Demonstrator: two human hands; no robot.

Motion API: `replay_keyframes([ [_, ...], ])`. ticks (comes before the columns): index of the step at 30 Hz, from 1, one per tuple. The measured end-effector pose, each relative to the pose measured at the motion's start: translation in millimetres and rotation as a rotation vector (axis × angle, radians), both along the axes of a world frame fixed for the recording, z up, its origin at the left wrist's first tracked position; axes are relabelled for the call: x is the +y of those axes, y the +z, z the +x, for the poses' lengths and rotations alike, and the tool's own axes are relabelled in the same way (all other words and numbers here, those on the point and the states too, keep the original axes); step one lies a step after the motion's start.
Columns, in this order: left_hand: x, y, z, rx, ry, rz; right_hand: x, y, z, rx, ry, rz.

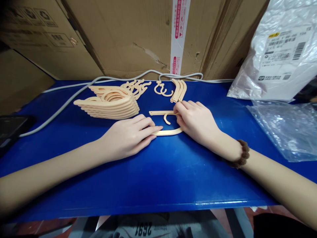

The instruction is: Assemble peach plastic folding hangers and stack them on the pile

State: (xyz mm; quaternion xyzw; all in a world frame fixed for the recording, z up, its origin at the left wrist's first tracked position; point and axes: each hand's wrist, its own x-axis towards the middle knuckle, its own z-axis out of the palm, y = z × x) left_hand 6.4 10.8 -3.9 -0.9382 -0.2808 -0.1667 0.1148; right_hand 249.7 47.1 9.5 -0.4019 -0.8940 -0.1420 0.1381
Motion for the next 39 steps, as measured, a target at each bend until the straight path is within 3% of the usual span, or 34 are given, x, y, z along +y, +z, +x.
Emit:
replay_keyframes([
  [4, 0, 0.2, 1, -0.009, 0.004, 0.019, -2, 2.2, -2, 0.013, 0.059, 0.024],
  [9, -3, 7.4, 1, -0.109, 0.017, 0.039, -10, 6.0, -6, 0.002, 0.304, 0.087],
  [14, 4, 36.8, -2, -0.170, 0.139, 0.071, -18, 3.7, -12, -0.047, 0.432, 0.046],
  [18, 32, 72.0, -10, -0.199, 0.387, 0.049, -20, 0.5, -15, -0.055, 0.469, -0.008],
  [21, 77, 86.2, -24, -0.135, 0.534, 0.029, -20, -0.6, -16, -0.029, 0.462, -0.062],
  [24, 142, 84.4, -45, -0.041, 0.604, 0.022, -20, -0.5, -17, -0.012, 0.447, -0.109],
  [27, 202, 75.0, -66, 0.219, 0.542, -0.361, -20, -0.2, -16, -0.008, 0.442, -0.111],
  [29, 229, 68.0, -73, 0.284, 0.518, -0.469, -20, -0.3, -15, 0.002, 0.445, -0.126],
  [32, 247, 57.5, -76, 0.341, 0.471, -0.536, -21, -1.2, -14, 0.006, 0.443, -0.143],
  [39, 261, 43.2, -78, 0.432, 0.349, -0.668, -21, -3.9, -13, -0.015, 0.425, -0.150],
])
